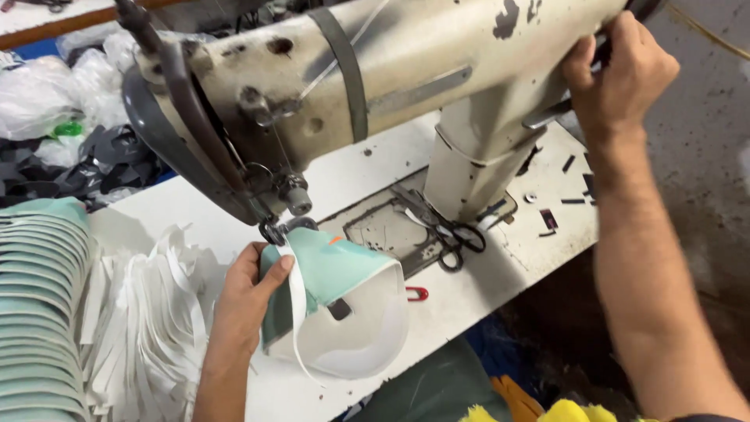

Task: The person sews white straps onto light blue slide sandals using a sewing machine. They repeatedly pick up a sandal, align the strap, sew it in place, and then use scissors to cut the excess strap material.

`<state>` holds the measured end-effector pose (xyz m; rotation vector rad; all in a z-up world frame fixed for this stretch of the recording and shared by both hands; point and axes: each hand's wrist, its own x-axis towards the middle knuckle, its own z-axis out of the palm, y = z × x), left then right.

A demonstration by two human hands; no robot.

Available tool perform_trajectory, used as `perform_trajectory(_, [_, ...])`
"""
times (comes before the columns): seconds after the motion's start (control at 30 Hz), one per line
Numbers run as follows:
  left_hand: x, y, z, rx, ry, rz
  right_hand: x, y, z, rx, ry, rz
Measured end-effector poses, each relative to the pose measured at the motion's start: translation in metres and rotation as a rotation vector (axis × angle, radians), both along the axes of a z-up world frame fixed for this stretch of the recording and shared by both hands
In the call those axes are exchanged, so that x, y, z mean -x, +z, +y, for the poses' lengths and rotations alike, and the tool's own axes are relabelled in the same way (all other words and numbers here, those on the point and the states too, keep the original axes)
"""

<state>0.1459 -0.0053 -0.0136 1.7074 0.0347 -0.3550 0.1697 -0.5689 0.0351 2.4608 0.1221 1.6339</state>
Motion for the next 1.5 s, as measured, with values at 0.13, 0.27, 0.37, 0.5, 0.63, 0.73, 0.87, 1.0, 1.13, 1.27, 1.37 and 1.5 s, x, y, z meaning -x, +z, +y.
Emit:
perform_trajectory(0.13, [0.000,0.001,-0.006,0.076,0.005,-0.026,-0.032,-0.027,-0.009,-0.511,-0.074,-0.121])
perform_trajectory(0.27, [0.005,0.012,-0.005,0.059,0.005,-0.045,-0.022,-0.016,0.021,-0.836,-0.082,-0.115])
perform_trajectory(0.37, [0.004,0.003,-0.002,0.037,-0.011,-0.050,-0.010,0.000,0.045,-0.717,0.188,-0.184])
perform_trajectory(0.5, [0.005,0.007,-0.002,0.031,-0.002,-0.054,-0.012,-0.003,0.029,-0.850,-0.036,-0.036])
perform_trajectory(0.63, [0.004,0.005,-0.004,0.095,0.000,-0.037,-0.011,-0.011,0.027,-0.825,-0.035,-0.048])
perform_trajectory(0.73, [0.005,0.003,-0.002,0.089,-0.001,-0.044,0.001,-0.009,0.039,-0.825,0.038,-0.014])
perform_trajectory(0.87, [0.004,0.009,-0.002,0.044,-0.001,-0.050,0.023,-0.037,0.048,-0.343,-0.024,-0.115])
perform_trajectory(1.0, [0.000,0.000,-0.001,0.085,-0.009,-0.031,0.049,-0.005,0.095,-0.155,0.013,-0.219])
perform_trajectory(1.13, [-0.001,-0.005,0.001,0.097,-0.014,-0.038,0.027,-0.045,0.073,-0.313,0.137,-0.093])
perform_trajectory(1.27, [0.003,-0.004,-0.002,0.088,0.009,-0.079,0.021,-0.065,0.084,-0.400,0.040,-0.191])
perform_trajectory(1.37, [0.022,0.014,-0.005,-0.174,0.148,-0.348,0.043,-0.032,0.101,-0.372,0.064,-0.130])
perform_trajectory(1.5, [0.074,0.051,-0.071,-0.461,0.375,-0.993,0.032,-0.038,0.062,-0.597,0.249,-0.125])
